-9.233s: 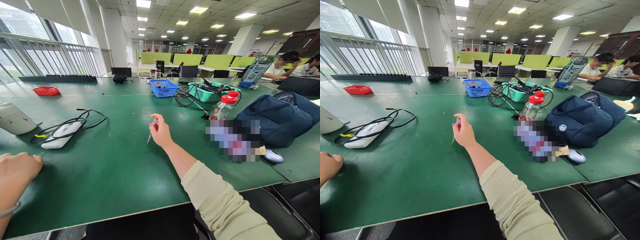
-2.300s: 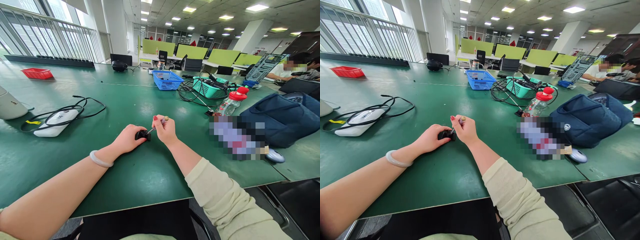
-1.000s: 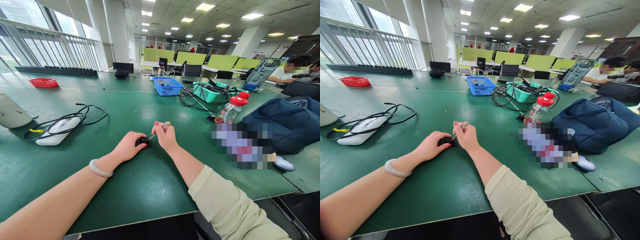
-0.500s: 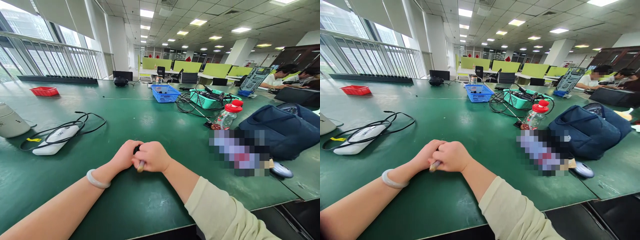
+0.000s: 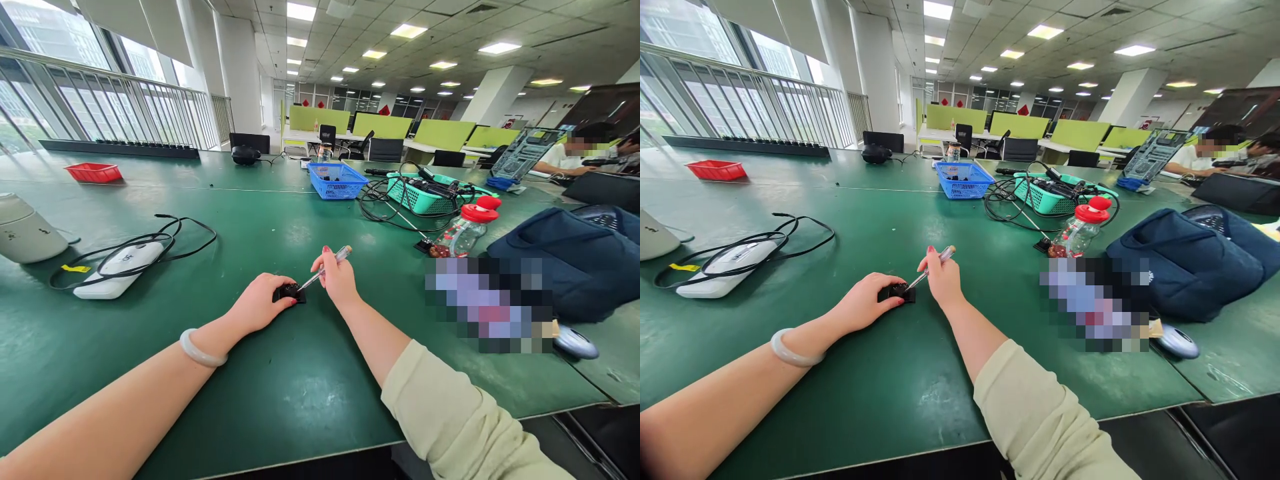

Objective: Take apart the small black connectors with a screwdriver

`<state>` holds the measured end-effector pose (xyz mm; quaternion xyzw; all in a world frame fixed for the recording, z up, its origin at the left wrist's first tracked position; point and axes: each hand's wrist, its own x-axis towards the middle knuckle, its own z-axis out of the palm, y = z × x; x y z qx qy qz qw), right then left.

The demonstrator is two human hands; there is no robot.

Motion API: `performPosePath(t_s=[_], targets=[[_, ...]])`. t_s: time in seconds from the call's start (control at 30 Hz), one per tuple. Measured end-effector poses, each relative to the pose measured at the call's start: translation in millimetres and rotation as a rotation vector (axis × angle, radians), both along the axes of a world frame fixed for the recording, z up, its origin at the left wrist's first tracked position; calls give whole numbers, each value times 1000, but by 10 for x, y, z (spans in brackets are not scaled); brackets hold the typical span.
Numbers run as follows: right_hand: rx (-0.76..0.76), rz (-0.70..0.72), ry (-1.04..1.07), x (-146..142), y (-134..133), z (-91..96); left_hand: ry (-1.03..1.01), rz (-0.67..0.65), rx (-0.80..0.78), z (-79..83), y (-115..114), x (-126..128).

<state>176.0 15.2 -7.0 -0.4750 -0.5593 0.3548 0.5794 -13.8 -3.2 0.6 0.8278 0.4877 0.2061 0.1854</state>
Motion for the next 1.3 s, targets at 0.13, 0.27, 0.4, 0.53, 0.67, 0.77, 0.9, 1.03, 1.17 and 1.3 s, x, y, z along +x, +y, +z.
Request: performPosePath(t_s=[0.13,0.27,0.4,0.53,0.67,0.77,0.9,1.03,1.17,1.3], targets=[[-167,-9,78,41,103,-44,3,-5,-4,28,-16,11],[-25,-19,-11,7,-12,42,12,-26,4,16,-16,9],[189,82,-116,-97,-188,123,11,-32,21,-12,3,0],[318,190,-300,-192,-301,156,5,-69,55,-47,24,-12],[399,234,-483,-220,-355,187,20,-56,64,-64,23,-12],[404,249,-471,-200,-359,196,23,-60,61,-55,17,-8],[332,145,-341,-133,-276,159,21,-68,21,-15,3,6],[195,-15,-171,-67,-122,67,25,-48,-9,22,-15,18],[163,-72,-56,-53,-71,27,26,-51,-9,30,-24,18],[217,4,-102,-89,-172,94,21,-50,-14,33,-31,15]])
